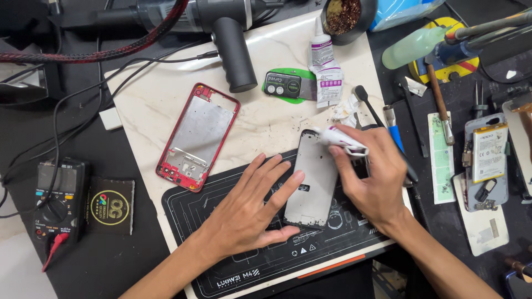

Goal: The person applies adhesive from a tube to the edges of a mobile phone screen assembly and then scrapes off excess material with a small tool.

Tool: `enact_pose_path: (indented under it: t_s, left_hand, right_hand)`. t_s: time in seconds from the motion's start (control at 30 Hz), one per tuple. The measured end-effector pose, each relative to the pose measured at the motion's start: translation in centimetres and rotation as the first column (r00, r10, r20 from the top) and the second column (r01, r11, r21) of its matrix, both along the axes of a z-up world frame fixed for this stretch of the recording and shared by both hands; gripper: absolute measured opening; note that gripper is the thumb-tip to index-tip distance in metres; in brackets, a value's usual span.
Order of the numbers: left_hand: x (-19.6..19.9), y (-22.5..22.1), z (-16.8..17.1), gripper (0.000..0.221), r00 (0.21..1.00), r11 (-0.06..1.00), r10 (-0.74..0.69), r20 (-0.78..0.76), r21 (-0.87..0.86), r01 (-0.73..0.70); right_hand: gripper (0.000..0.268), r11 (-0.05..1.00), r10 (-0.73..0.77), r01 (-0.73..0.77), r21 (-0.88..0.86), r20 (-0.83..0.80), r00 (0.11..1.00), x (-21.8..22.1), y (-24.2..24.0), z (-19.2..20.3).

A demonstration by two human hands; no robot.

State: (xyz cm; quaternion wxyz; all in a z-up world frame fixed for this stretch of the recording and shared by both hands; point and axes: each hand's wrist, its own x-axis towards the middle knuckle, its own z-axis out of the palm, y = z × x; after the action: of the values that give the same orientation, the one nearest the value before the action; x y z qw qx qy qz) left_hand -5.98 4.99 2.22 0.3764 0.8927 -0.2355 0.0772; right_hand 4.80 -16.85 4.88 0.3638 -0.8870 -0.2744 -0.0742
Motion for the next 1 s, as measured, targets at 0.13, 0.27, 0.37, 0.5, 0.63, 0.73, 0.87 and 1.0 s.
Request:
enact_pose_path:
  t_s: [0.13, 0.27, 0.37, 0.5, 0.63, 0.73, 0.87, 1.0]
  left_hand:
    - [0.3, -0.1, 0.6, 0.103, 0.999, 0.997, 0.053, -0.011, -0.054, -0.054]
    - [0.1, -1.3, 1.7, 0.103, 0.981, 0.979, 0.192, 0.010, 0.065, -0.192]
    - [0.6, -2.6, 2.1, 0.107, 0.968, 0.960, 0.249, -0.044, 0.146, -0.240]
    - [2.1, -4.7, 2.5, 0.113, 0.952, 0.944, 0.278, -0.127, 0.219, -0.247]
    - [3.3, -6.7, 2.7, 0.115, 0.948, 0.880, 0.307, -0.086, 0.405, -0.249]
    - [3.2, -7.2, 2.9, 0.110, 0.949, 0.846, 0.314, -0.031, 0.462, -0.265]
    - [2.8, -6.8, 3.6, 0.106, 0.948, 0.855, 0.300, -0.103, 0.469, -0.220]
    - [2.0, -5.2, 4.8, 0.108, 0.933, 0.874, 0.248, -0.262, 0.476, -0.098]
  right_hand:
    - [0.034, 0.993, -0.051, 0.063, 0.102, -0.118, 0.992, 0.1, -2.2, 0.3]
    - [0.033, 0.969, -0.163, 0.205, 0.137, -0.269, 0.949, -0.3, -4.8, 1.3]
    - [0.035, 0.949, -0.279, 0.305, 0.081, -0.238, 0.930, 0.0, -6.8, 1.8]
    - [0.034, 0.949, -0.302, 0.307, 0.067, -0.075, 0.950, 1.2, -8.5, 1.3]
    - [0.037, 0.925, -0.376, 0.379, 0.022, -0.074, 0.924, 2.0, -9.9, 0.0]
    - [0.040, 0.925, -0.347, 0.346, -0.156, 0.026, 0.938, 2.2, -10.3, -0.5]
    - [0.039, 0.926, -0.299, 0.294, -0.239, 0.015, 0.954, 2.7, -9.7, 0.2]
    - [0.039, 0.922, -0.130, 0.231, -0.311, 0.314, 0.941, 2.7, -8.1, 2.3]
